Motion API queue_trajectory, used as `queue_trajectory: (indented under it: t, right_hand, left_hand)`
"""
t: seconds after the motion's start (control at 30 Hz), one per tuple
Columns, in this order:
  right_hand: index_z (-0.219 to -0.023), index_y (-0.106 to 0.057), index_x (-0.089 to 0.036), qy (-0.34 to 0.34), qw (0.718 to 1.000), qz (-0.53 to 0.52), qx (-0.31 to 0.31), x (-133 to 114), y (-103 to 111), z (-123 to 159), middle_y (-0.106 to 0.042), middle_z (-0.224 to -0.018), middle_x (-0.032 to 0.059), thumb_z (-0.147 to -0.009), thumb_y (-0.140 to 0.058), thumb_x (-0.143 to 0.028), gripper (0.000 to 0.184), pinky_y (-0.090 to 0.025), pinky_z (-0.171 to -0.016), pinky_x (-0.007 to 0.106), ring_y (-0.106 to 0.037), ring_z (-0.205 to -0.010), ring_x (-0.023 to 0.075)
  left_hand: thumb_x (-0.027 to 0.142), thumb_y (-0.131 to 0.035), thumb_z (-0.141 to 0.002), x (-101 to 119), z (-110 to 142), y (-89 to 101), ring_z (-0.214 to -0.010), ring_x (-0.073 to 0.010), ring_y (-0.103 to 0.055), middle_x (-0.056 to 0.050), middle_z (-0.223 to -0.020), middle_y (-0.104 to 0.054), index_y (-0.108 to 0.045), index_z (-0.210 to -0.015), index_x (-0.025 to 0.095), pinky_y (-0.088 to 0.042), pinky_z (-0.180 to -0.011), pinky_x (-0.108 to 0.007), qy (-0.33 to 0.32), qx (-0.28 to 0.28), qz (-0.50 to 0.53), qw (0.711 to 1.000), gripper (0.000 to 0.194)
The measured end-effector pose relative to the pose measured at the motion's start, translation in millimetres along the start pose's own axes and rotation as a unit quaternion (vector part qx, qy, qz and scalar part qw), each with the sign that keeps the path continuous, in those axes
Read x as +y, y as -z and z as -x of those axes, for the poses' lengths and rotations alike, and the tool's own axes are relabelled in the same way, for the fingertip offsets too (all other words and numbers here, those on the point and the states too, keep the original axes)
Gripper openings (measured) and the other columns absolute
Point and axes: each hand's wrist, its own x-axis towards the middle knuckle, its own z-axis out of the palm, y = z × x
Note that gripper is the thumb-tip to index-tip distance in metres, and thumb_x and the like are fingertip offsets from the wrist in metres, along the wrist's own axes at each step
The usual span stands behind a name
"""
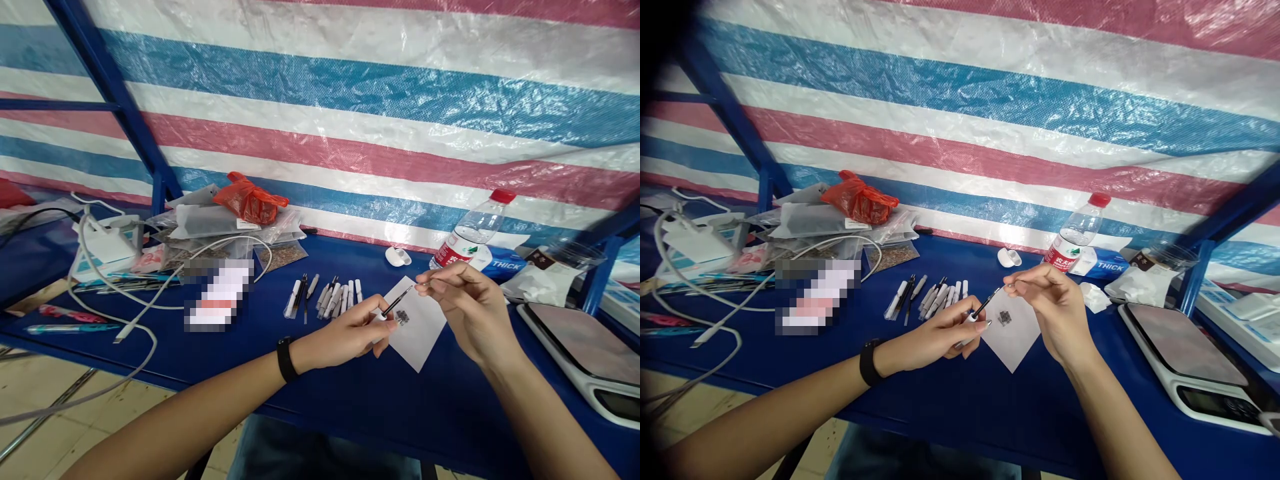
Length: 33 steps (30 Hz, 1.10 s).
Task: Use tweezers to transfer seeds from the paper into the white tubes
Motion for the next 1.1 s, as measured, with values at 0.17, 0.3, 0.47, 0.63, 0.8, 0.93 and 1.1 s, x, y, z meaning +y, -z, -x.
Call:
queue_trajectory:
  t: [0.17,0.3,0.47,0.63,0.8,0.93,1.1]
  right_hand:
    - [-0.078,-0.079,-0.027,-0.006,1.0,0.012,-0.007,1.7,-3.3,2.0,-0.075,-0.069,-0.0007,-0.072,-0.092,-0.041,0.019,-0.061,-0.076,0.026,-0.073,-0.069,0.014]
    - [-0.079,-0.078,-0.027,0.002,1.0,0.02,-0.022,3.8,-4.8,3.6,-0.076,-0.07,0.0001,-0.075,-0.09,-0.04,0.018,-0.062,-0.074,0.027,-0.073,-0.07,0.0152]
    - [-0.08,-0.077,-0.026,0.004,0.999,0.027,-0.036,3.3,-5.2,2.1,-0.075,-0.069,0.0002,-0.075,-0.089,-0.041,0.019,-0.062,-0.07,0.027,-0.073,-0.069,0.0159]
    - [-0.079,-0.076,-0.025,-0.011,0.999,0.026,-0.036,3.0,-5.1,1.9,-0.078,-0.074,0.001,-0.075,-0.089,-0.042,0.022,-0.062,-0.066,0.028,-0.072,-0.063,0.015]
    - [-0.082,-0.075,-0.024,-0.049,0.993,0.042,-0.097,10.6,-4.7,4.9,-0.079,-0.083,0.0034,-0.079,-0.087,-0.037,0.017,-0.062,-0.069,0.029,-0.075,-0.071,0.0176]
    - [-0.084,-0.073,-0.024,-0.082,0.985,0.072,-0.132,13.2,-2.5,5.9,-0.078,-0.091,0.0042,-0.082,-0.084,-0.038,0.017,-0.06,-0.071,0.028,-0.073,-0.079,0.0175]
    - [-0.099,-0.075,-0.028,-0.068,0.976,0.138,-0.154,5.9,-0.9,4.5,-0.069,-0.083,0.0014,-0.084,-0.08,-0.041,0.021,-0.054,-0.058,0.025,-0.066,-0.072,0.0155]
  left_hand:
    - [0.038,-0.049,-0.104,0.0,0.5,0.2,-0.051,-0.0072,-0.035,0.007,-0.065,-0.051,-0.043,-0.095,0.022,-0.028,-0.053,-0.023,0.003,-0.002,-0.014,1.0,0.02]
    - [0.04,-0.05,-0.104,-1.1,0.1,0.0,-0.052,-0.0072,-0.036,0.007,-0.066,-0.052,-0.043,-0.096,0.022,-0.029,-0.054,-0.023,-0.006,-0.004,-0.022,1.0,0.021]
    - [0.038,-0.05,-0.103,-1.6,-0.7,-0.3,-0.051,-0.0071,-0.035,0.007,-0.064,-0.051,-0.043,-0.095,0.022,-0.027,-0.052,-0.023,-0.005,-0.004,-0.012,1.0,0.02]
    - [0.04,-0.051,-0.102,-1.2,-0.2,0.4,-0.048,-0.0067,-0.032,0.007,-0.063,-0.051,-0.043,-0.095,0.022,-0.024,-0.049,-0.023,-0.006,0.003,0.016,1.0,0.021]
    - [0.043,-0.051,-0.101,0.7,1.6,-0.7,-0.049,-0.0079,-0.032,0.007,-0.063,-0.049,-0.043,-0.095,0.022,-0.024,-0.048,-0.023,-0.017,0.012,0.018,1.0,0.023]
    - [0.043,-0.052,-0.1,1.3,1.6,-1.7,-0.05,-0.0076,-0.034,0.007,-0.066,-0.049,-0.044,-0.096,0.022,-0.026,-0.049,-0.023,-0.025,0.027,0.01,0.999,0.023]
    - [0.045,-0.058,-0.098,-0.3,-0.7,0.0,-0.048,-0.004,-0.029,0.007,-0.072,-0.046,-0.044,-0.087,0.021,-0.023,-0.047,-0.021,-0.062,0.084,0.065,0.992,0.03]
